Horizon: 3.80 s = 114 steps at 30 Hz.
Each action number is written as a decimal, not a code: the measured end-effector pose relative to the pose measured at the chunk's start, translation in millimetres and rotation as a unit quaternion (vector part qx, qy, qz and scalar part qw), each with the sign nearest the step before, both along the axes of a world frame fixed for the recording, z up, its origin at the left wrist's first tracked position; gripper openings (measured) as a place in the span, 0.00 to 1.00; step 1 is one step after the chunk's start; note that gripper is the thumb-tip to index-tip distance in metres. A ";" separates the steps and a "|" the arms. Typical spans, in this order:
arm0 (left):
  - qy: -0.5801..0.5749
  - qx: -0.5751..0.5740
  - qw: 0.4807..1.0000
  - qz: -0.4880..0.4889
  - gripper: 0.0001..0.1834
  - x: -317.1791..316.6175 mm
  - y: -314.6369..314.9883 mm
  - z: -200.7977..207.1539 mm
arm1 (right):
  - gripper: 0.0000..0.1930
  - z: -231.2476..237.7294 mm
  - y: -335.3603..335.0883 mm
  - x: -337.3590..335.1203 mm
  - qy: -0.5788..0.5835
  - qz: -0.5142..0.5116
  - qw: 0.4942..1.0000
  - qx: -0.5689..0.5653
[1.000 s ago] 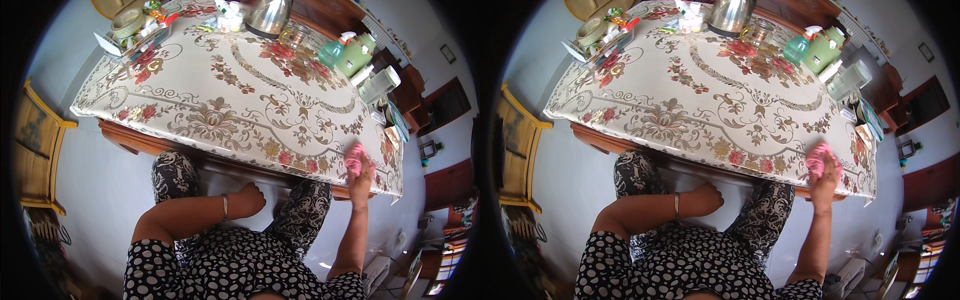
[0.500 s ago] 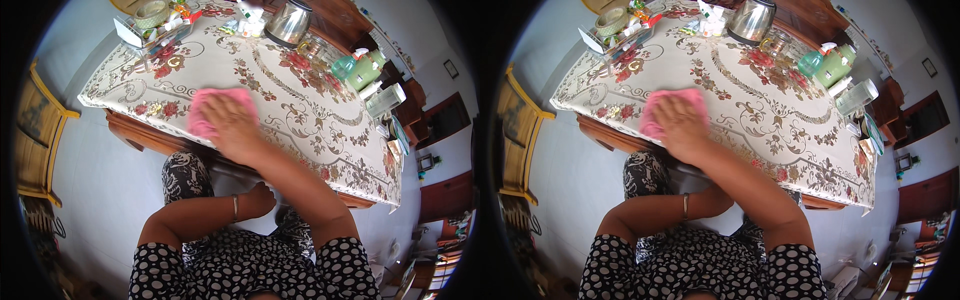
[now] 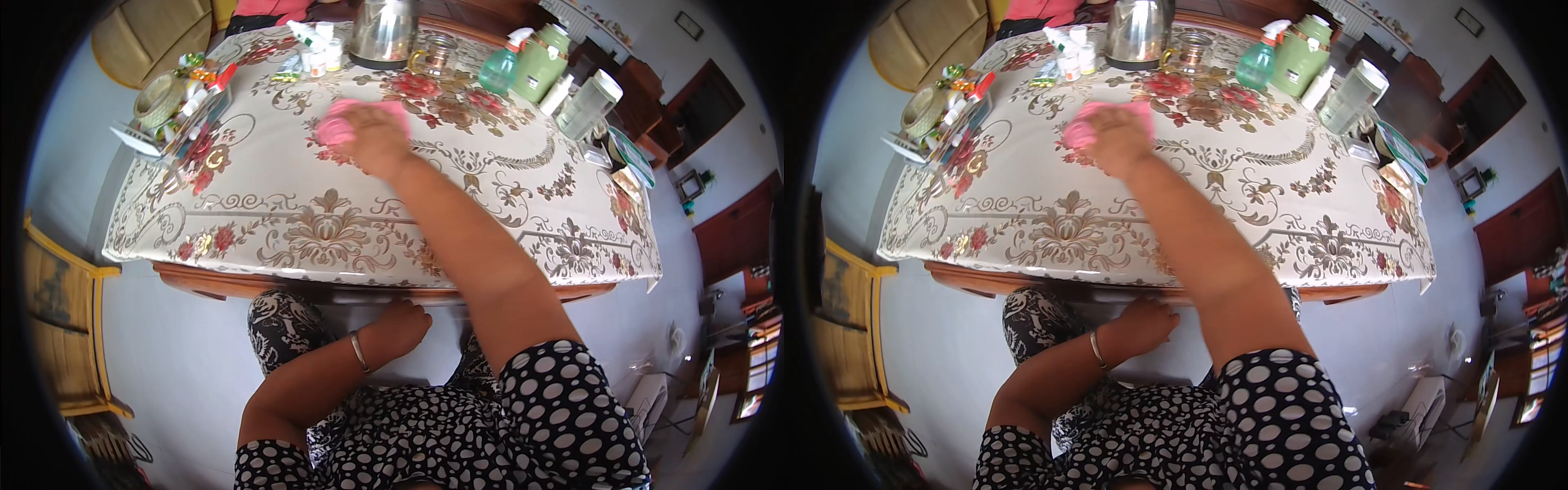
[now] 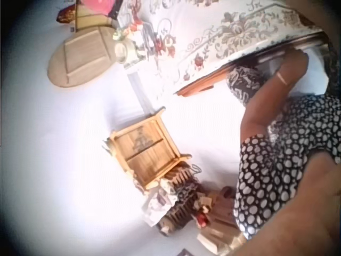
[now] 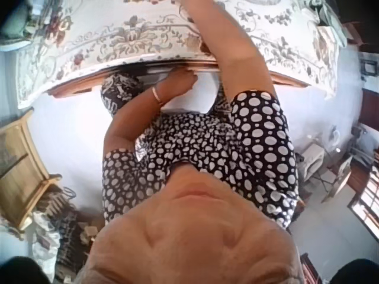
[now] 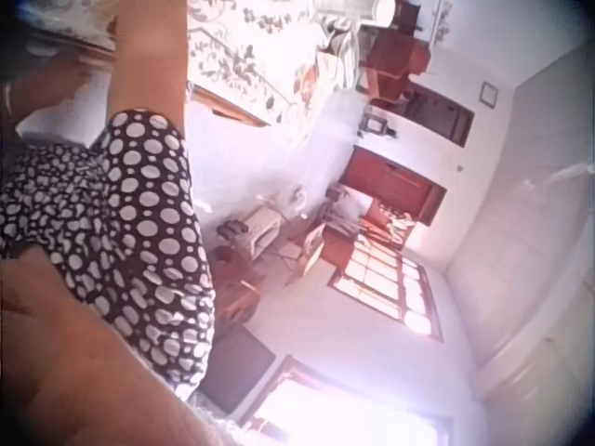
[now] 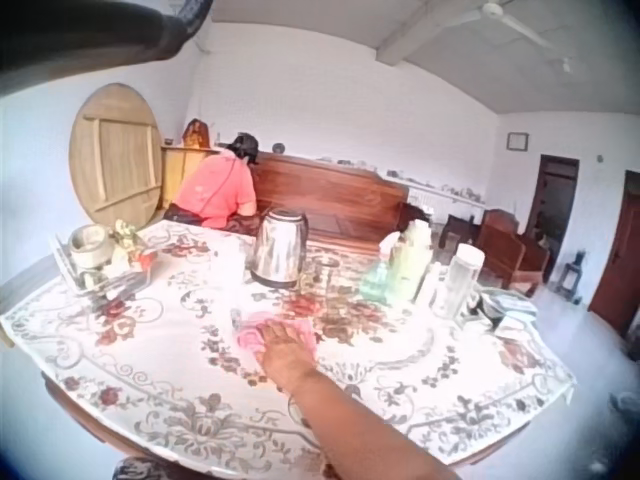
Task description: The person wipes a dining table covered with a floral tablecloth using a pink cloth. The person moves the cloth in circular and back-and-forth motions across the table surface, cleaning around various items such as a kettle, bottles, and jars.
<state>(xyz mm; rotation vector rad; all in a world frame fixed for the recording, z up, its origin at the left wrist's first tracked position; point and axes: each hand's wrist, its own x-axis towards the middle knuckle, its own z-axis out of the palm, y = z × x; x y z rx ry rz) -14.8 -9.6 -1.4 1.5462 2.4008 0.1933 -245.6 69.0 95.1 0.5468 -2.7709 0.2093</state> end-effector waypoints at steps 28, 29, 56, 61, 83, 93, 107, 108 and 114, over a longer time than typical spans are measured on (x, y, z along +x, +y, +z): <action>-0.006 -0.059 0.998 -0.032 0.13 8.0 16.1 -12.2 | 0.28 -6.8 478.9 309.4 0.035 -0.565 0.822 0.062; -0.010 -0.059 0.998 -0.032 0.13 10.0 17.5 -12.6 | 0.28 -6.6 466.6 311.7 0.061 -0.532 0.841 0.069; 0.044 0.085 0.995 -0.007 0.07 7.0 6.6 -39.1 | 0.29 5.0 -75.1 89.4 0.002 0.168 0.986 -0.015; -0.021 0.042 0.999 0.020 0.09 1.7 12.5 -38.1 | 0.27 -6.6 -66.0 45.1 0.030 0.202 0.979 -0.029; -0.012 -0.067 0.997 -0.024 0.15 3.2 12.2 -4.5 | 0.28 -11.4 482.5 217.0 0.040 -0.448 0.893 -0.004; -0.004 -0.060 0.997 -0.042 0.14 7.6 17.5 -17.6 | 0.31 -7.0 520.8 301.8 0.006 -0.582 0.811 0.067; 0.013 0.043 0.998 -0.046 0.10 23.3 10.7 -13.3 | 0.23 7.1 261.2 210.1 0.105 -0.172 0.979 -0.033; 0.016 0.039 0.998 -0.043 0.10 23.9 9.1 -12.7 | 0.23 6.4 240.6 199.5 0.109 -0.132 0.985 -0.034; 0.050 0.059 0.996 -0.036 0.06 23.4 8.4 -12.6 | 0.28 -6.6 111.2 138.0 0.071 0.055 0.995 -0.054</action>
